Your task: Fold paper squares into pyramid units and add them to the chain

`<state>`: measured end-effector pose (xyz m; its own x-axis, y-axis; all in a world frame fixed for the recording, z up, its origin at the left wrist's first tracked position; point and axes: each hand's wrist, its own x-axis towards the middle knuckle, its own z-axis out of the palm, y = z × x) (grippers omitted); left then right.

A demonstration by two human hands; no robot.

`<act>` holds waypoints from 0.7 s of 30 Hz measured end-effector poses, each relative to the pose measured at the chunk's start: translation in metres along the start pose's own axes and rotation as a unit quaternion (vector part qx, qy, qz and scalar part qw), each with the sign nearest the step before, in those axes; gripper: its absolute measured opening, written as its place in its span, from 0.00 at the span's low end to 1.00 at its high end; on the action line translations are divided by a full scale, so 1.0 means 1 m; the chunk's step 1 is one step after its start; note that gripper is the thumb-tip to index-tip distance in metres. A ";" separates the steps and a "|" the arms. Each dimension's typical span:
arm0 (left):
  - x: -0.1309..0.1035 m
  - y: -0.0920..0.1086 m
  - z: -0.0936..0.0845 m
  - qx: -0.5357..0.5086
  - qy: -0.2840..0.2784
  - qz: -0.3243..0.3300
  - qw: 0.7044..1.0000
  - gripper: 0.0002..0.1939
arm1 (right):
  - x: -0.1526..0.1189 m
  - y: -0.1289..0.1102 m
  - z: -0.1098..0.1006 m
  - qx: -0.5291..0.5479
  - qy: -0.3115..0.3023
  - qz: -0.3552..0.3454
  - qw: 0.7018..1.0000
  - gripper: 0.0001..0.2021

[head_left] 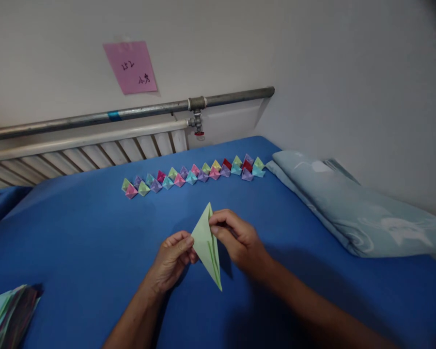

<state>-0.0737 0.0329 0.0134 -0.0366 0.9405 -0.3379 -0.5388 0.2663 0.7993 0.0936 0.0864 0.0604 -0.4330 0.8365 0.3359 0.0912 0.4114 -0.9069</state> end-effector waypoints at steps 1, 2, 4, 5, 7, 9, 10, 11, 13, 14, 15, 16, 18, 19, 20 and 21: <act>0.000 0.001 0.000 0.001 0.000 0.000 1.000 0.19 | 0.000 0.001 0.001 0.010 -0.010 0.022 1.000 0.05; 0.000 0.001 0.000 0.002 0.000 0.002 1.000 0.20 | -0.001 0.002 0.002 0.024 -0.023 0.045 0.998 0.05; 0.001 0.002 0.001 0.009 -0.002 0.006 1.000 0.20 | -0.001 0.007 0.006 0.064 -0.057 0.088 0.992 0.05; 0.001 0.002 0.002 0.015 0.001 0.009 1.000 0.19 | -0.001 0.010 0.007 0.083 -0.073 0.107 0.988 0.05; 0.002 0.001 0.002 0.033 0.018 0.014 0.999 0.18 | -0.001 0.017 0.010 0.094 -0.095 0.118 0.984 0.07; 0.003 -0.001 0.002 0.051 0.035 0.019 0.998 0.18 | -0.001 0.024 0.011 0.042 -0.090 0.082 0.992 0.08; 0.004 -0.003 0.002 0.059 0.036 0.024 0.997 0.19 | -0.001 0.026 0.011 -0.005 -0.080 0.050 0.996 0.09; 0.003 -0.004 0.002 0.065 0.032 0.029 0.997 0.20 | -0.001 0.028 0.011 -0.054 -0.070 0.013 0.996 0.10; 0.002 -0.006 0.001 0.076 0.011 0.046 0.996 0.22 | -0.002 0.030 0.011 -0.139 -0.063 -0.052 0.987 0.11; 0.001 -0.007 0.001 0.086 0.001 0.055 0.995 0.23 | -0.003 0.030 0.011 -0.170 -0.072 -0.074 0.980 0.12; -0.001 -0.007 0.002 0.100 -0.008 0.065 0.993 0.24 | -0.004 0.030 0.012 -0.194 -0.087 -0.089 0.973 0.12; -0.002 -0.006 0.003 0.117 -0.014 0.072 0.990 0.25 | -0.005 0.029 0.013 -0.212 -0.103 -0.098 0.967 0.12; -0.005 -0.004 0.005 0.155 -0.015 0.081 0.984 0.26 | -0.007 0.029 0.015 -0.238 -0.130 -0.107 0.957 0.11; -0.006 -0.003 0.007 0.171 -0.007 0.085 0.982 0.26 | -0.008 0.029 0.016 -0.247 -0.136 -0.111 0.953 0.10; -0.006 -0.003 0.009 0.184 0.005 0.088 0.979 0.25 | -0.008 0.029 0.017 -0.255 -0.137 -0.114 0.950 0.11; -0.007 -0.003 0.010 0.195 0.019 0.093 0.976 0.24 | -0.009 0.029 0.018 -0.265 -0.136 -0.117 0.947 0.11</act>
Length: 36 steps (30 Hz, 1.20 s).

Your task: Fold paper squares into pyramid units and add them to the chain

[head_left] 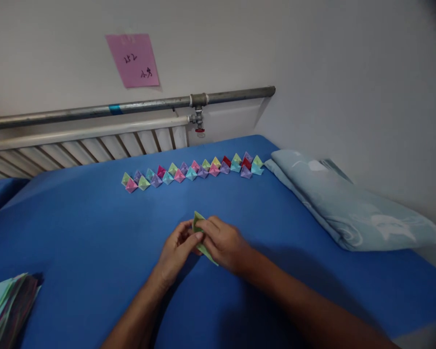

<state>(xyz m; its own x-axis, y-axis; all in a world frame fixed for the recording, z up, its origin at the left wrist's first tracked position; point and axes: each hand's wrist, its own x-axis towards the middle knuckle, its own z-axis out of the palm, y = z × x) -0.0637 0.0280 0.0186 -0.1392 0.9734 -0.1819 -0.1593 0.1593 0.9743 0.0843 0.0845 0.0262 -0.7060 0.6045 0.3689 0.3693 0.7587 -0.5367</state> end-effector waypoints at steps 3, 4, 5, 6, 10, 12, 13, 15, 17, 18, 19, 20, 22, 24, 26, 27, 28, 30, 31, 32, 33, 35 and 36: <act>-0.001 -0.003 0.002 0.031 0.040 0.020 0.998 0.20 | -0.001 0.002 0.004 -0.034 0.000 -0.011 0.999 0.12; -0.001 -0.006 0.003 0.046 0.053 0.029 0.997 0.19 | -0.001 0.003 0.005 -0.044 0.000 -0.018 0.999 0.13; -0.002 -0.009 0.003 0.064 0.067 0.038 0.995 0.17 | -0.001 0.004 0.007 -0.053 0.001 -0.025 0.998 0.15; -0.002 -0.012 0.003 0.083 0.080 0.044 0.992 0.16 | -0.001 0.004 0.008 -0.063 0.002 -0.034 0.997 0.17; -0.004 -0.020 0.003 0.153 0.121 0.052 0.979 0.10 | -0.002 0.004 0.012 -0.120 0.024 -0.055 0.991 0.23; -0.005 -0.021 0.004 0.183 0.136 0.057 0.972 0.09 | -0.001 0.003 0.013 -0.139 0.030 -0.039 0.989 0.25; -0.005 -0.021 0.004 0.198 0.140 0.060 0.968 0.10 | 0.000 0.003 0.013 -0.141 0.025 -0.023 0.989 0.27; -0.006 -0.020 0.006 0.228 0.142 0.068 0.961 0.14 | 0.002 0.003 0.014 -0.128 0.001 0.019 0.992 0.28; -0.008 -0.019 0.008 0.263 0.145 0.080 0.951 0.16 | 0.006 0.005 0.015 -0.101 -0.024 0.066 0.992 0.28; -0.009 -0.018 0.009 0.279 0.147 0.088 0.945 0.16 | 0.007 0.006 0.015 -0.084 -0.030 0.088 0.992 0.27; -0.009 -0.018 0.010 0.293 0.149 0.096 0.939 0.16 | 0.009 0.008 0.016 -0.067 -0.032 0.108 0.991 0.25; -0.010 -0.017 0.011 0.304 0.151 0.104 0.935 0.15 | 0.010 0.009 0.016 -0.050 -0.033 0.123 0.991 0.23; -0.011 -0.016 0.010 0.314 0.157 0.113 0.930 0.15 | 0.011 0.013 0.017 -0.024 -0.036 0.139 0.989 0.16; -0.011 -0.015 0.009 0.318 0.165 0.117 0.926 0.16 | 0.012 0.016 0.017 -0.003 -0.041 0.130 0.991 0.11; -0.010 -0.014 0.006 0.316 0.169 0.120 0.926 0.15 | 0.011 0.017 0.017 0.023 -0.032 0.116 0.992 0.10; -0.009 -0.015 0.005 0.310 0.171 0.120 0.928 0.15 | 0.011 0.017 0.017 0.037 -0.023 0.113 0.993 0.10; -0.008 -0.015 0.004 0.297 0.170 0.120 0.932 0.15 | 0.010 0.017 0.018 0.051 -0.015 0.114 0.992 0.11; -0.007 -0.016 0.003 0.256 0.159 0.109 0.947 0.15 | 0.010 0.016 0.019 0.080 -0.003 0.124 0.989 0.13; -0.007 -0.016 0.003 0.232 0.149 0.099 0.956 0.16 | 0.010 0.017 0.019 0.094 0.002 0.131 0.987 0.14; -0.006 -0.017 0.004 0.207 0.137 0.088 0.965 0.17 | 0.010 0.017 0.020 0.109 0.008 0.139 0.984 0.16; -0.006 -0.016 0.004 0.186 0.125 0.078 0.972 0.18 | 0.010 0.017 0.020 0.126 0.016 0.146 0.981 0.17; -0.006 -0.015 0.005 0.157 0.118 0.066 0.978 0.20 | 0.010 0.017 0.022 0.174 0.034 0.160 0.971 0.19; -0.006 -0.014 0.005 0.148 0.123 0.067 0.979 0.20 | 0.010 0.017 0.023 0.205 0.039 0.172 0.963 0.19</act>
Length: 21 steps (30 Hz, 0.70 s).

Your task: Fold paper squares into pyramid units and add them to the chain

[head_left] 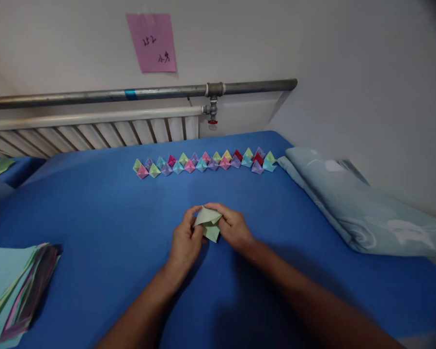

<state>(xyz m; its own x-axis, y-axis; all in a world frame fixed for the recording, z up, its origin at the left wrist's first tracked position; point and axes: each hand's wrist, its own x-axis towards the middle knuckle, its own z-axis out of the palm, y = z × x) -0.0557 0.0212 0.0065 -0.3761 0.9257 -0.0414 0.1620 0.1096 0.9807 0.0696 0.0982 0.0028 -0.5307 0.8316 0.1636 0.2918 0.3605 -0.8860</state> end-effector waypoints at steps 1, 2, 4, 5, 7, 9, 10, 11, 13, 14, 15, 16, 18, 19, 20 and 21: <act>0.000 0.001 0.000 -0.008 0.007 0.001 1.000 0.19 | 0.000 0.000 0.001 0.036 -0.002 0.020 0.999 0.20; 0.001 0.003 -0.001 -0.017 0.014 0.003 1.000 0.18 | 0.000 0.000 0.002 0.076 -0.007 0.047 0.996 0.20; 0.002 0.005 -0.003 -0.045 0.019 0.007 0.999 0.15 | 0.001 0.000 0.004 0.157 -0.022 0.107 0.982 0.20; 0.002 0.007 -0.004 -0.061 0.017 0.007 0.998 0.14 | 0.001 -0.001 0.006 0.197 -0.024 0.131 0.971 0.19; 0.003 0.010 -0.007 -0.092 0.009 0.003 0.996 0.11 | 0.002 -0.001 0.007 0.268 -0.019 0.157 0.950 0.16; 0.003 0.013 -0.009 -0.122 0.000 -0.010 0.993 0.09 | 0.003 -0.002 0.008 0.315 -0.008 0.164 0.935 0.13; 0.003 0.014 -0.010 -0.138 -0.006 -0.020 0.990 0.09 | 0.003 -0.003 0.009 0.328 -0.003 0.165 0.930 0.13; 0.003 0.015 -0.011 -0.158 -0.014 -0.029 0.987 0.09 | 0.003 -0.003 0.008 0.334 0.001 0.166 0.928 0.12; 0.004 0.016 -0.013 -0.208 -0.041 -0.047 0.976 0.09 | 0.002 -0.005 0.007 0.327 0.009 0.165 0.930 0.12; 0.004 0.016 -0.014 -0.236 -0.054 -0.056 0.969 0.10 | 0.002 -0.006 0.007 0.317 0.010 0.164 0.934 0.12; 0.005 0.016 -0.014 -0.259 -0.058 -0.065 0.962 0.10 | 0.001 -0.006 0.006 0.303 0.007 0.161 0.939 0.12; 0.006 0.016 -0.014 -0.276 -0.051 -0.075 0.957 0.10 | 0.001 -0.007 0.004 0.291 -0.001 0.158 0.944 0.11; 0.007 0.015 -0.014 -0.284 -0.018 -0.087 0.955 0.13 | 0.000 -0.009 0.000 0.282 -0.026 0.153 0.947 0.12; 0.008 0.015 -0.014 -0.278 -0.002 -0.089 0.956 0.15 | -0.001 -0.010 -0.002 0.287 -0.040 0.153 0.945 0.15; 0.009 0.015 -0.013 -0.271 0.009 -0.088 0.959 0.18 | 0.000 -0.011 -0.005 0.300 -0.050 0.154 0.940 0.18; 0.009 0.015 -0.013 -0.266 0.014 -0.086 0.960 0.21 | 0.000 -0.011 -0.008 0.319 -0.053 0.157 0.933 0.22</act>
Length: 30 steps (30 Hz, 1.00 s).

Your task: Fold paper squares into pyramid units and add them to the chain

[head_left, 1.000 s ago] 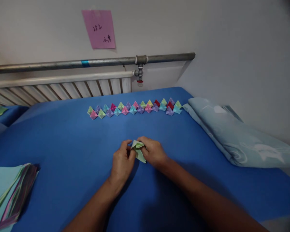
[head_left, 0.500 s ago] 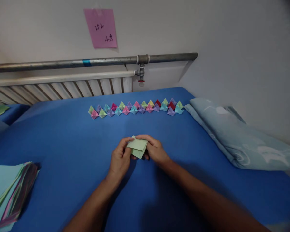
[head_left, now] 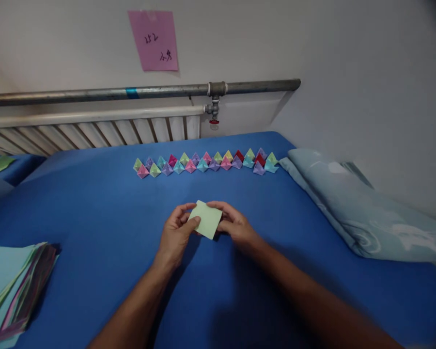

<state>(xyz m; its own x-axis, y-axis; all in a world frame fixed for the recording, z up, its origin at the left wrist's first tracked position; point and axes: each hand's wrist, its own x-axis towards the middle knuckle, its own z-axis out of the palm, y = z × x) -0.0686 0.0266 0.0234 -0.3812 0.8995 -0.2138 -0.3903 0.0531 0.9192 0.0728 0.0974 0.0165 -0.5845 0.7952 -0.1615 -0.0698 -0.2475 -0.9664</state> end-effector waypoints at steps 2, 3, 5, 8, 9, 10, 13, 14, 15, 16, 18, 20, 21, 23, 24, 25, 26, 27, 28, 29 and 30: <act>0.000 0.000 0.001 0.005 0.002 0.007 1.000 0.27 | 0.000 -0.005 -0.004 0.049 0.006 0.008 0.999 0.26; 0.000 0.000 0.001 0.006 0.005 0.009 1.000 0.29 | 0.001 -0.006 -0.005 0.071 0.016 0.015 0.997 0.25; -0.001 0.000 0.002 0.012 0.002 0.012 1.000 0.29 | 0.003 -0.008 -0.006 0.086 0.045 0.033 0.995 0.21; -0.003 0.000 0.002 0.028 -0.019 0.001 0.999 0.25 | 0.003 -0.006 -0.003 0.018 0.057 0.044 0.997 0.17; -0.003 0.000 0.002 0.033 -0.026 -0.005 0.999 0.24 | 0.003 -0.005 -0.001 -0.009 0.046 0.042 0.998 0.15; -0.003 0.000 0.001 0.037 -0.033 -0.011 0.999 0.23 | 0.002 -0.004 0.001 -0.030 0.030 0.038 0.998 0.14; -0.003 0.001 -0.001 0.048 -0.062 -0.041 0.996 0.18 | -0.002 -0.003 0.004 -0.049 -0.015 0.037 0.998 0.13; -0.003 0.001 -0.001 0.053 -0.069 -0.054 0.995 0.16 | -0.003 -0.003 0.004 -0.052 -0.024 0.039 0.998 0.13; -0.003 0.001 -0.002 0.056 -0.072 -0.065 0.994 0.16 | -0.004 -0.003 0.005 -0.057 -0.032 0.042 0.997 0.12; -0.003 0.001 -0.003 0.061 -0.069 -0.072 0.993 0.15 | -0.004 -0.003 0.005 -0.062 -0.037 0.046 0.996 0.12; -0.002 0.002 -0.003 0.070 -0.054 -0.070 0.994 0.16 | -0.004 -0.002 0.005 -0.072 -0.038 0.053 0.995 0.12; -0.002 0.003 -0.004 0.078 -0.043 -0.055 0.995 0.17 | -0.004 0.000 0.006 -0.077 -0.037 0.062 0.994 0.12; -0.002 0.003 -0.004 0.082 -0.039 -0.046 0.995 0.17 | -0.004 0.002 0.007 -0.078 -0.040 0.067 0.994 0.12; -0.002 0.004 -0.004 0.086 -0.028 -0.031 0.995 0.18 | -0.005 0.004 0.010 -0.073 -0.052 0.075 0.993 0.12; -0.002 0.004 -0.004 0.088 -0.021 -0.025 0.996 0.18 | -0.005 0.005 0.011 -0.069 -0.057 0.077 0.993 0.12; -0.002 0.004 -0.005 0.088 -0.014 -0.022 0.996 0.18 | -0.006 0.005 0.012 -0.064 -0.061 0.079 0.993 0.12; -0.002 0.004 -0.005 0.087 -0.007 -0.020 0.996 0.19 | -0.006 0.005 0.012 -0.059 -0.063 0.081 0.993 0.11; -0.001 0.004 -0.005 0.085 -0.001 -0.019 0.996 0.19 | -0.005 0.004 0.013 -0.056 -0.067 0.085 0.993 0.11; -0.001 0.003 -0.005 0.084 0.002 -0.017 0.996 0.18 | -0.005 0.004 0.013 -0.053 -0.070 0.090 0.992 0.11; -0.001 0.003 -0.005 0.083 0.005 -0.015 0.996 0.18 | -0.005 0.003 0.013 -0.052 -0.073 0.096 0.991 0.11; -0.001 0.002 -0.005 0.084 0.006 -0.012 0.996 0.18 | -0.005 0.003 0.013 -0.051 -0.074 0.100 0.991 0.11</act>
<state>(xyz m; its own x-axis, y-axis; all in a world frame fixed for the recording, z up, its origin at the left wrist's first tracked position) -0.0737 0.0234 0.0239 -0.3843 0.8918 -0.2387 -0.2537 0.1466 0.9561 0.0650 0.0858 0.0172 -0.6905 0.6445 -0.3284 0.1371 -0.3291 -0.9343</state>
